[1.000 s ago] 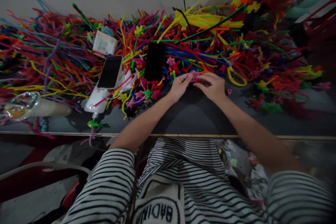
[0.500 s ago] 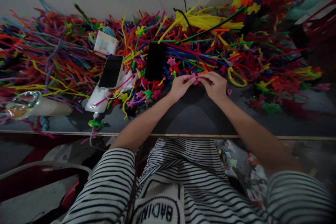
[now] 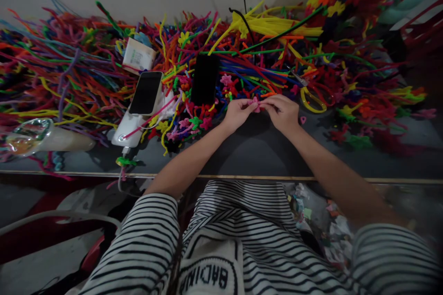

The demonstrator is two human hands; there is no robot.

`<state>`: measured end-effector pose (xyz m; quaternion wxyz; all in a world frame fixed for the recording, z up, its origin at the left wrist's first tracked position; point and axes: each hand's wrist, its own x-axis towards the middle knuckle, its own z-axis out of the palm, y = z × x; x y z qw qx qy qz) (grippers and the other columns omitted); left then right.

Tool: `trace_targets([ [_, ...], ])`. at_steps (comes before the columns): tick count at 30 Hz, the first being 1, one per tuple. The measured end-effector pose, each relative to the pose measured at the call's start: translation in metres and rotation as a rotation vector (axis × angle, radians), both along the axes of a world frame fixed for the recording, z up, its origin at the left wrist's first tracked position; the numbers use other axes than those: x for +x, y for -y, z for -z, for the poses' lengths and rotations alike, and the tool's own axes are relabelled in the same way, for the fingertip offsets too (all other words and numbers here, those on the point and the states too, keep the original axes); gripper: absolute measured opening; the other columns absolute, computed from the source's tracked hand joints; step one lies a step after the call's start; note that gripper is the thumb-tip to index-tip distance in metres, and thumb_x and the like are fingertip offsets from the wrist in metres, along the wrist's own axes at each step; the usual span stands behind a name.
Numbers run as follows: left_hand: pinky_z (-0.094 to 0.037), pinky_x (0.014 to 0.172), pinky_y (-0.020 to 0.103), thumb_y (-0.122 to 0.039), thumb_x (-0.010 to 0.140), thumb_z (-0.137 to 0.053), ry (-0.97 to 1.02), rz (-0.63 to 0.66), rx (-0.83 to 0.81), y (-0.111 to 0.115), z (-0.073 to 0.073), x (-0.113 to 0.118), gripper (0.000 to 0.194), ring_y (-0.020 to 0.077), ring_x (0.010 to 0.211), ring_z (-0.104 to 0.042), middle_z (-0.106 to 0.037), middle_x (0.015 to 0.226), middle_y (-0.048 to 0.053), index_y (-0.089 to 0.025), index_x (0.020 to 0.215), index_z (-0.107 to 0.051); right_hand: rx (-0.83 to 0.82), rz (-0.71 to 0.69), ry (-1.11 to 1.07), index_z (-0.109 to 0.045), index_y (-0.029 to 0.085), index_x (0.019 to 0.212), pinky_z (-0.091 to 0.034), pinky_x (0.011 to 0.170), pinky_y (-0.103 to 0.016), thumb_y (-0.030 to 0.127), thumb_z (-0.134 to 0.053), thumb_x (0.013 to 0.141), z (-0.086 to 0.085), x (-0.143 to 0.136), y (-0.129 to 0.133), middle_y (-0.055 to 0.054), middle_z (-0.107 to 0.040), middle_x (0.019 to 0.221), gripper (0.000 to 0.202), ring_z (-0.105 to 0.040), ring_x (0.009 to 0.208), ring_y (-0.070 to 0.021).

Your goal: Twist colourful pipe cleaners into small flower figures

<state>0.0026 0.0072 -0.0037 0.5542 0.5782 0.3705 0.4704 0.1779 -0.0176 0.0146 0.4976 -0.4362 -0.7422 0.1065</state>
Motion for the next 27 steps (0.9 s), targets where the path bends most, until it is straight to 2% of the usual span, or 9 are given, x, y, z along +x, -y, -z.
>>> trace_targets([
  [9,-0.051,0.075,0.026,-0.062,0.074,-0.076,-0.014,-0.004,0.008,0.0008,-0.0017,0.0003,0.045,0.0119,0.069,-0.064,-0.074,0.072,0.003,-0.017,0.07,-0.074,0.008,-0.005,0.011,-0.073,0.025,0.082,-0.058,0.079,-0.035,0.042,-0.059,0.096,0.0001,-0.0001,-0.0008,-0.004,-0.076,0.086,0.026,-0.072,0.085,-0.0205],
  [14,-0.05,0.075,0.025,-0.058,0.077,-0.075,-0.018,-0.025,0.004,0.002,-0.0041,0.0006,0.042,0.0115,0.07,-0.064,-0.074,0.074,0.003,-0.016,0.071,-0.075,-0.01,0.025,-0.015,-0.073,0.024,0.081,-0.057,0.074,-0.034,0.046,-0.06,0.095,-0.0008,-0.0018,-0.0004,-0.005,-0.076,0.084,0.029,-0.071,0.081,-0.0199],
  [17,-0.05,0.074,0.025,-0.056,0.08,-0.074,-0.007,-0.059,-0.02,0.001,-0.0041,0.0008,0.04,0.0115,0.072,-0.063,-0.074,0.077,0.003,-0.017,0.076,-0.077,-0.025,0.072,-0.068,-0.076,0.025,0.092,-0.056,0.065,-0.032,0.051,-0.067,0.089,0.0002,-0.0023,0.0003,-0.004,-0.075,0.085,0.027,-0.069,0.072,-0.0186],
  [21,-0.049,0.075,0.025,-0.052,0.082,-0.074,0.039,-0.09,-0.068,-0.0013,-0.0023,0.0019,0.035,0.0111,0.074,-0.063,-0.074,0.078,0.001,-0.018,0.078,-0.077,-0.04,0.072,-0.048,-0.073,0.027,0.113,-0.055,0.062,-0.031,0.055,-0.081,0.075,0.0044,-0.0016,0.0013,-0.004,-0.075,0.089,0.048,-0.067,0.068,-0.0178],
  [24,-0.048,0.074,0.024,-0.049,0.084,-0.073,0.094,-0.051,-0.103,-0.001,-0.0024,0.003,0.031,0.0103,0.073,-0.062,-0.073,0.077,0.001,-0.018,0.08,-0.077,-0.018,0.079,-0.024,-0.075,0.027,0.107,-0.057,0.069,-0.032,0.049,-0.079,0.08,0.0063,-0.0012,0.001,-0.004,-0.075,0.089,0.035,-0.069,0.075,-0.0188],
  [27,-0.048,0.071,0.023,-0.043,0.083,-0.076,0.101,-0.004,-0.116,0.0005,-0.0041,0.0028,0.025,0.0091,0.071,-0.061,-0.072,0.077,0.0,-0.019,0.081,-0.077,-0.004,0.116,-0.022,-0.076,0.026,0.099,-0.057,0.068,-0.032,0.044,-0.075,0.084,0.0056,-0.0009,0.0001,-0.003,-0.075,0.086,0.023,-0.069,0.073,-0.0183],
])
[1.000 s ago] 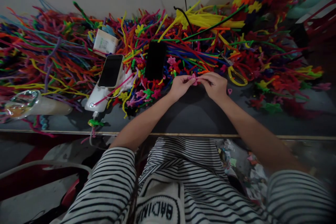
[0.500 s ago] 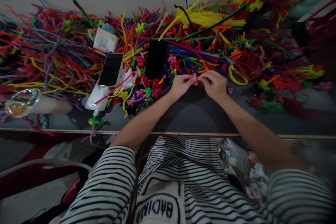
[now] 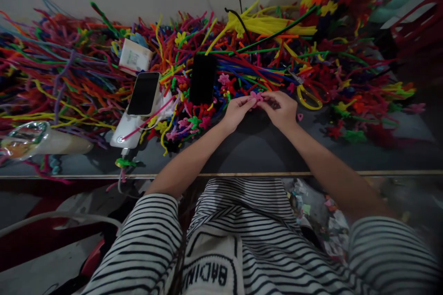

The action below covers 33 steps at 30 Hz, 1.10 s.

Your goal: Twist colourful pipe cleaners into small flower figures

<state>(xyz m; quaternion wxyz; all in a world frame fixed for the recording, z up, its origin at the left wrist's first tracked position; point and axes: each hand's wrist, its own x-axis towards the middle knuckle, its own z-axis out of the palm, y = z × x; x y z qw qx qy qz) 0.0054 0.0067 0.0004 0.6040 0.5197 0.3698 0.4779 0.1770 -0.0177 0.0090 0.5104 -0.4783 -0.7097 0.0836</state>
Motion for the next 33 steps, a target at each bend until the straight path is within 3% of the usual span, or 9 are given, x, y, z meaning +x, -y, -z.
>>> trace_targets([
  [4,-0.048,0.068,0.023,-0.041,0.083,-0.076,-0.04,-0.003,0.019,0.0008,-0.0018,-0.0022,0.024,0.0091,0.07,-0.062,-0.072,0.076,0.001,-0.018,0.078,-0.075,0.013,-0.023,0.019,-0.077,0.025,0.09,-0.057,0.068,-0.033,0.042,-0.075,0.085,-0.003,-0.0002,0.0008,-0.003,-0.077,0.085,0.017,-0.07,0.073,-0.0191],
  [8,-0.047,0.063,0.023,-0.05,0.08,-0.077,-0.059,-0.051,0.027,0.0019,-0.0033,-0.0028,0.033,0.009,0.064,-0.06,-0.071,0.071,0.001,-0.017,0.074,-0.074,0.086,-0.073,0.001,-0.079,0.026,0.092,-0.059,0.075,-0.035,0.037,-0.074,0.087,-0.0056,-0.0007,0.003,-0.004,-0.079,0.087,0.013,-0.073,0.078,-0.0203],
  [12,-0.051,0.069,0.023,-0.054,0.076,-0.079,-0.036,-0.041,0.015,0.0045,-0.0071,-0.0018,0.04,0.0095,0.066,-0.063,-0.072,0.07,0.003,-0.015,0.07,-0.072,0.102,-0.088,0.024,-0.08,0.026,0.088,-0.06,0.076,-0.035,0.033,-0.07,0.089,-0.006,-0.0006,0.0029,-0.004,-0.079,0.086,0.012,-0.074,0.079,-0.0199],
  [23,-0.051,0.072,0.024,-0.043,0.08,-0.079,-0.013,-0.019,0.005,0.0046,-0.0091,-0.0009,0.033,0.008,0.062,-0.061,-0.071,0.067,0.003,-0.014,0.067,-0.073,0.045,-0.073,0.032,-0.079,0.024,0.084,-0.06,0.073,-0.033,0.031,-0.071,0.089,-0.0052,-0.0019,0.0009,-0.004,-0.079,0.085,0.012,-0.075,0.08,-0.0199],
  [33,-0.053,0.076,0.027,-0.046,0.081,-0.078,-0.001,-0.058,-0.001,0.0045,-0.0081,0.0028,0.034,0.0088,0.064,-0.063,-0.071,0.067,0.002,-0.015,0.067,-0.073,0.03,-0.05,-0.018,-0.077,0.023,0.081,-0.058,0.072,-0.033,0.029,-0.066,0.09,-0.0065,-0.0069,0.0001,-0.004,-0.078,0.084,0.016,-0.073,0.079,-0.0196],
])
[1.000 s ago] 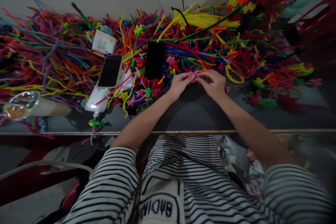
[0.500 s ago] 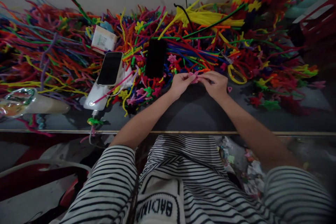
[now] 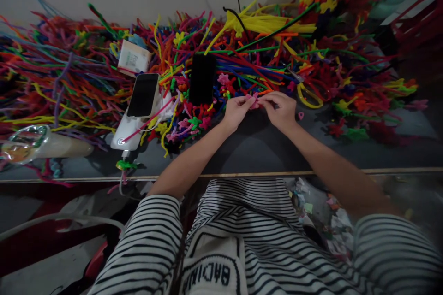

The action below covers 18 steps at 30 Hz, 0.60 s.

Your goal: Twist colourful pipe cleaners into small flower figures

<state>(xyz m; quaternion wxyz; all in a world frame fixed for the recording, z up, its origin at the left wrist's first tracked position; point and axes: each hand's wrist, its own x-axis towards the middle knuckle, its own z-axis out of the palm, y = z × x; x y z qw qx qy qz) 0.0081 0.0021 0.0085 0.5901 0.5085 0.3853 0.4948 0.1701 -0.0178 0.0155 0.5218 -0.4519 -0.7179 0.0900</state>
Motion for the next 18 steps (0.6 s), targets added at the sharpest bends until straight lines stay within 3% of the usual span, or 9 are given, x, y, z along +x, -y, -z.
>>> trace_targets([
  [12,-0.054,0.079,0.028,-0.048,0.074,-0.083,0.064,-0.015,-0.017,0.0046,-0.0027,0.0008,0.033,0.0113,0.068,-0.066,-0.073,0.068,0.002,-0.017,0.068,-0.075,0.029,-0.022,-0.041,-0.074,0.021,0.078,-0.057,0.068,-0.032,0.041,-0.062,0.093,-0.0006,0.0004,0.0012,-0.006,-0.077,0.082,0.028,-0.072,0.076,-0.0187],
  [18,-0.05,0.071,0.027,-0.054,0.073,-0.082,0.066,-0.062,0.0,-0.0003,0.0049,-0.0008,0.032,0.0119,0.071,-0.063,-0.073,0.073,0.001,-0.021,0.076,-0.08,-0.201,-0.05,-0.311,-0.077,0.021,0.089,-0.057,0.062,-0.03,0.059,-0.069,0.084,0.0053,0.0036,-0.0039,-0.005,-0.077,0.084,0.04,-0.071,0.072,-0.0167],
])
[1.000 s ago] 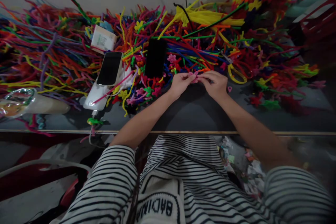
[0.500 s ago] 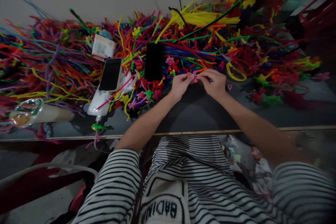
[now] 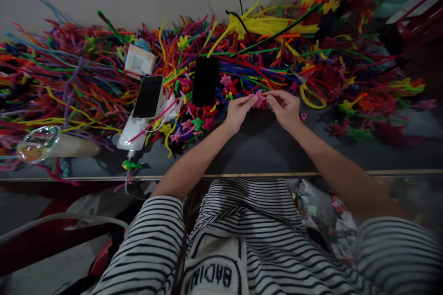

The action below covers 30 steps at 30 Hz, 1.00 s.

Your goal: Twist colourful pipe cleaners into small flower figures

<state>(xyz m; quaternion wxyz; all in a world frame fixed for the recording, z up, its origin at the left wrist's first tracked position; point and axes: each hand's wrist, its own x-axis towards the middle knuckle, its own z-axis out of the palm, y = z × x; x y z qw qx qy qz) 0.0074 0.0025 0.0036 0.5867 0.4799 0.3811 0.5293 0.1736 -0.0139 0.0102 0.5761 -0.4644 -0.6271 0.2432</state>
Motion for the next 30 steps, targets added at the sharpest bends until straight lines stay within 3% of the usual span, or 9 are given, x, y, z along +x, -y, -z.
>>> trace_targets([
  [4,-0.046,0.064,0.025,-0.054,0.073,-0.082,-0.026,0.038,-0.013,-0.0022,0.0027,-0.0011,0.033,0.0115,0.071,-0.061,-0.076,0.082,0.001,-0.023,0.086,-0.082,-0.116,-0.121,-0.136,-0.076,0.02,0.081,-0.056,0.058,-0.027,0.065,-0.077,0.073,0.0031,0.0013,-0.0037,-0.002,-0.073,0.073,0.046,-0.066,0.061,-0.0133],
  [11,-0.051,0.069,0.025,-0.047,0.072,-0.085,-0.05,0.063,0.037,-0.0007,-0.0028,-0.0035,0.027,0.0121,0.073,-0.064,-0.077,0.082,0.001,-0.023,0.085,-0.081,-0.192,-0.227,-0.215,-0.076,0.021,0.079,-0.05,0.049,-0.023,0.063,-0.082,0.067,-0.003,0.0016,-0.0039,0.001,-0.068,0.064,0.044,-0.058,0.051,-0.0092],
  [17,-0.054,0.081,0.027,-0.045,0.071,-0.085,-0.117,0.1,0.109,0.0025,-0.0027,-0.0031,0.028,0.0131,0.076,-0.069,-0.078,0.082,0.003,-0.019,0.08,-0.08,-0.217,-0.236,-0.156,-0.077,0.022,0.075,-0.046,0.044,-0.024,0.059,-0.08,0.072,-0.0039,0.0069,-0.0021,0.002,-0.066,0.059,0.037,-0.053,0.046,-0.0085],
  [23,-0.044,0.047,0.021,-0.042,0.074,-0.083,-0.106,0.16,0.029,0.0039,-0.0055,-0.003,0.031,0.0051,0.047,-0.054,-0.073,0.076,0.0,-0.018,0.092,-0.076,-0.239,-0.249,-0.17,-0.076,0.022,0.077,-0.045,0.043,-0.024,0.059,-0.085,0.065,-0.0059,0.0041,0.0005,0.002,-0.068,0.062,0.04,-0.051,0.044,-0.0082],
  [30,-0.045,0.047,0.018,-0.034,0.074,-0.083,-0.083,0.132,0.051,0.0049,-0.0047,0.0005,0.025,0.0046,0.05,-0.055,-0.07,0.072,-0.001,-0.015,0.084,-0.07,-0.25,-0.239,-0.248,-0.071,0.02,0.064,-0.043,0.044,-0.024,0.067,-0.079,0.068,-0.0041,0.0013,-0.0046,0.003,-0.059,0.051,0.048,-0.05,0.043,-0.0083],
])
